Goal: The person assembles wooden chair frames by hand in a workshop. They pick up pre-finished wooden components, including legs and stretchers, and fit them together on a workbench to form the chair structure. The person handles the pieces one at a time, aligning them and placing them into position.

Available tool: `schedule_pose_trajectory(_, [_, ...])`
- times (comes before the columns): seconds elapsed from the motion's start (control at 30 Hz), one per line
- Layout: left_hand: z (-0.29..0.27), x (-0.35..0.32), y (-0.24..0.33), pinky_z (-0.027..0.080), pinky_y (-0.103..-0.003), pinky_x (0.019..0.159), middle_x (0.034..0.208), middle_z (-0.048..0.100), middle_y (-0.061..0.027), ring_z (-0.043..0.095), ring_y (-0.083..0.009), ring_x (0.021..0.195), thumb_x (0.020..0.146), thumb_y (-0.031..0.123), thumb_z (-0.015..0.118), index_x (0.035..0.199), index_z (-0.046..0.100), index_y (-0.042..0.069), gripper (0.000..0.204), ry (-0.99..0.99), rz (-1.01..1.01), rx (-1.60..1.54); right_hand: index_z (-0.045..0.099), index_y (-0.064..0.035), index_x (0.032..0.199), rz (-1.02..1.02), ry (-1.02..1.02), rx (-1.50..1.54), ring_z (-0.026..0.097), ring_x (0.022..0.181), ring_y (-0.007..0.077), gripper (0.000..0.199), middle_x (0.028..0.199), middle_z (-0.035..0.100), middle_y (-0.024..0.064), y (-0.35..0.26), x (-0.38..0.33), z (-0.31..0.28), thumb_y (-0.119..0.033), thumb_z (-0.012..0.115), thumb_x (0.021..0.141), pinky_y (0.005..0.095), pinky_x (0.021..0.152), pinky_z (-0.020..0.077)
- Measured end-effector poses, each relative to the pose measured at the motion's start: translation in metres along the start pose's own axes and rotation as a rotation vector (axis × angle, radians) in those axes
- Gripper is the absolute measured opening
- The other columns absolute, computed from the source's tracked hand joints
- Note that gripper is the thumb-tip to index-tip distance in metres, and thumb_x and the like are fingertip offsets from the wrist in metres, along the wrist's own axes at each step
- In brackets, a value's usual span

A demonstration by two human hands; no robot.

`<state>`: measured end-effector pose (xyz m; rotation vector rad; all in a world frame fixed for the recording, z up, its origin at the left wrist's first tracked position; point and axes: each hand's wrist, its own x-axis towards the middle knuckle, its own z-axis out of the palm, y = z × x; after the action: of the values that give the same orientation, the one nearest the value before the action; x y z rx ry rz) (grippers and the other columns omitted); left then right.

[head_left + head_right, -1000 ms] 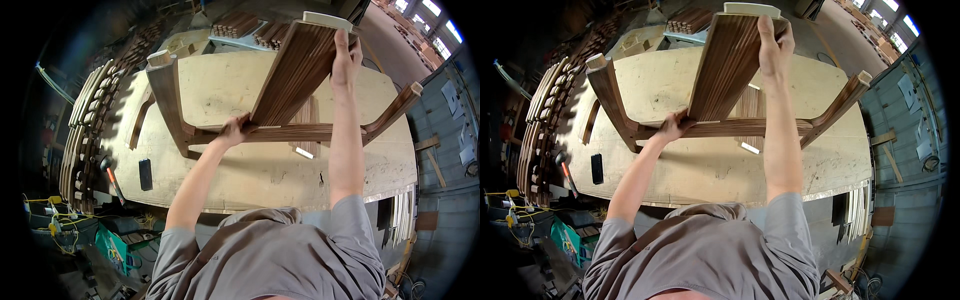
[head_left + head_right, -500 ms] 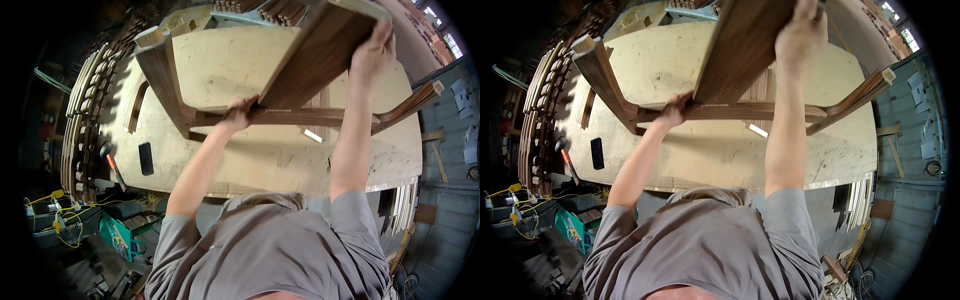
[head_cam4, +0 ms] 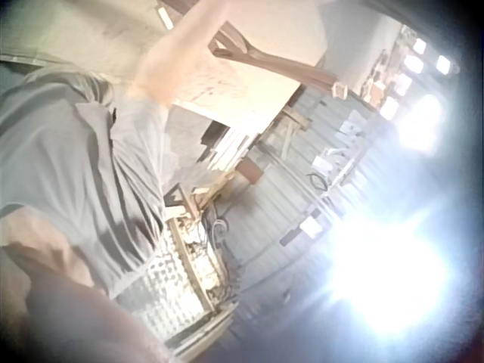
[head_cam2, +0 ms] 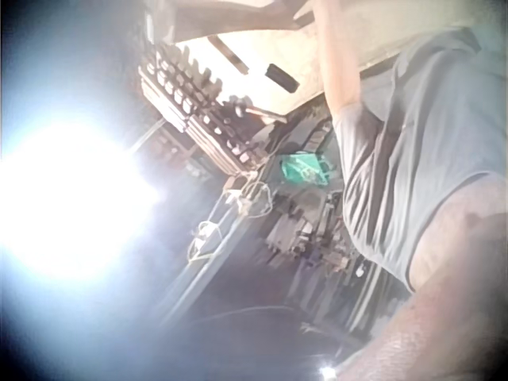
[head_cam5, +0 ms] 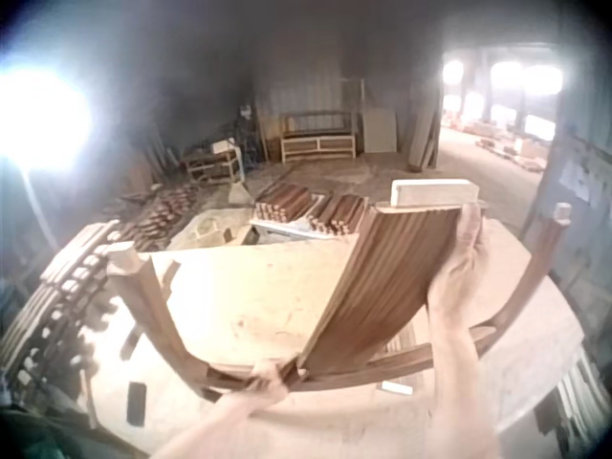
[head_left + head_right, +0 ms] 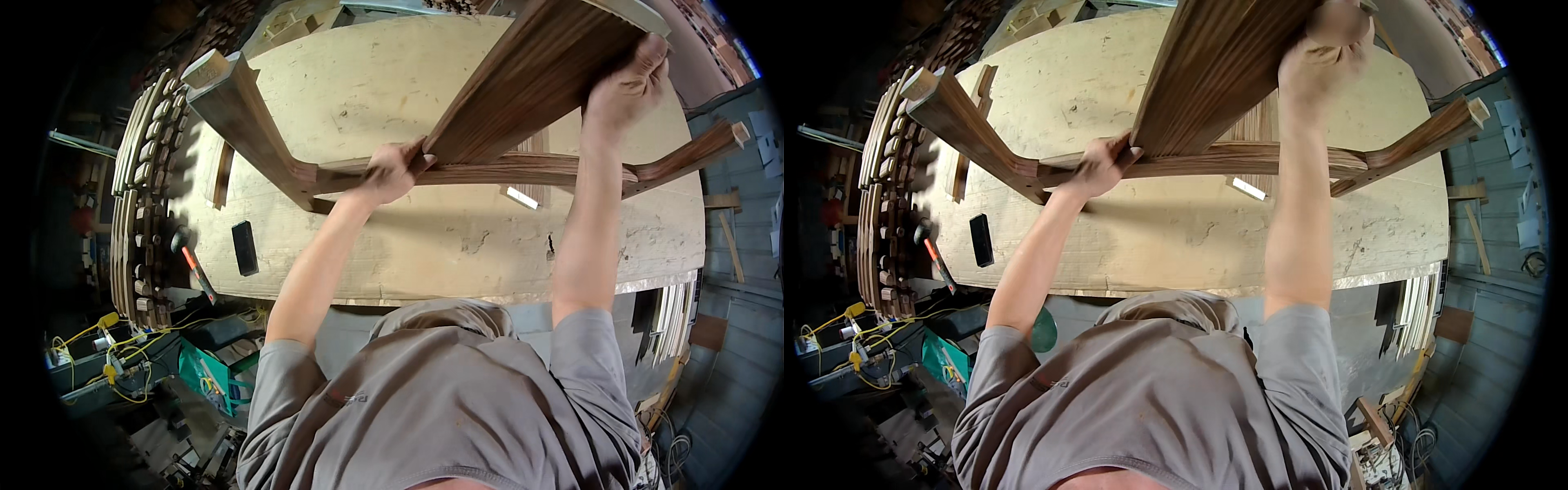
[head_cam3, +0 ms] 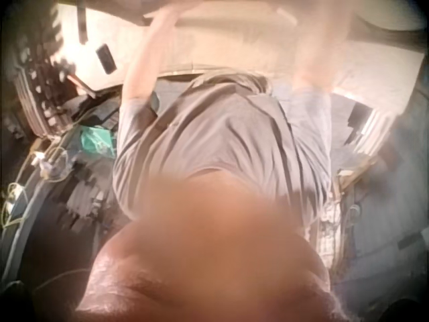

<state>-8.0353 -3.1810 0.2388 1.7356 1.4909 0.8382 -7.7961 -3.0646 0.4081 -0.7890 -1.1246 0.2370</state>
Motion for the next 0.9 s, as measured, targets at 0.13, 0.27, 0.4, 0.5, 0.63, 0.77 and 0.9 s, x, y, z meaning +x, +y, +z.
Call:
schedule_pose_trajectory(0.13, [0.003,-0.007,0.001,0.045,-0.046,0.064,0.076,0.061,-0.0201,0.058,-0.0401,0.073,0.096,0.025,0.058,0.094,0.056,0.004,0.021,0.039,0.119,0.144,0.061,0.0012,0.112,-0.052,0.002,-0.111,0.057,0.092,0.016,0.062,0.101,0.064,0.0068,-0.009,-0.006,-0.008,-0.058,0.044,0.1,0.0304,0.084,0.045])
schedule_pose_trajectory(0.27, [0.006,-0.017,0.008,0.047,-0.046,0.066,0.078,0.063,-0.0184,0.061,-0.0397,0.078,0.097,0.024,0.057,0.095,0.057,0.005,0.02,0.125,0.144,0.269,0.059,0.0003,0.115,-0.105,-0.077,-0.055,0.055,0.095,0.0136,0.059,0.103,0.063,0.0053,0.009,-0.006,-0.021,-0.055,0.045,0.101,0.0283,0.084,0.044])
schedule_pose_trajectory(0.4, [0.012,-0.014,-0.002,0.049,-0.046,0.071,0.084,0.067,-0.0174,0.063,-0.0399,0.083,0.097,0.026,0.057,0.098,0.058,0.004,0.022,0.137,0.163,0.356,0.058,-0.001,0.107,-0.059,-0.058,0.228,0.055,0.083,0.0112,0.037,0.098,0.062,0.0043,0.002,-0.006,-0.013,-0.037,0.05,0.103,0.0267,0.076,0.0453])
schedule_pose_trajectory(0.5, [0.018,0.0,0.004,0.047,-0.045,0.084,0.094,0.068,-0.0171,0.064,-0.0375,0.092,0.092,0.034,0.064,0.112,0.053,0.005,0.037,0.072,0.109,0.39,0.059,-0.0005,0.111,-0.003,-0.162,0.343,0.058,0.086,0.0129,0.046,0.097,0.063,0.0066,0.016,0.005,-0.019,-0.044,0.057,0.098,0.0284,0.077,0.0467])
schedule_pose_trajectory(0.63, [0.008,-0.009,0.012,0.045,-0.044,0.091,0.105,0.066,-0.0233,0.062,-0.0395,0.102,0.077,0.042,0.077,0.126,0.047,0.0,0.071,0.008,-0.065,0.612,0.062,-0.0049,0.118,-0.102,-0.383,-0.24,0.061,0.1,0.0209,0.07,0.108,0.066,0.0127,-0.054,0.051,-0.037,-0.067,0.06,0.085,0.0339,0.09,0.0453])
schedule_pose_trajectory(0.77, [0.005,-0.016,-0.001,0.047,-0.043,0.088,0.097,0.066,-0.0218,0.063,-0.0391,0.099,0.077,0.034,0.077,0.116,0.05,0.002,0.058,0.053,0.01,0.567,0.069,-0.0064,0.106,-0.516,-0.75,-0.391,0.063,0.104,0.0274,0.084,0.112,0.067,0.0215,-0.156,0.142,-0.006,-0.081,0.033,0.087,0.0465,0.094,0.0493])
schedule_pose_trajectory(0.9, [0.034,0.012,-0.001,0.046,-0.048,0.091,0.105,0.065,-0.0248,0.061,-0.0406,0.106,0.079,0.034,0.075,0.117,0.049,0.001,0.057,0.068,0.128,0.482,0.068,-0.0031,0.11,-0.451,-1.254,-0.679,0.063,0.109,0.0276,0.078,0.116,0.066,0.0225,-0.151,0.137,0.013,-0.073,0.039,0.091,0.0431,0.092,0.0508])
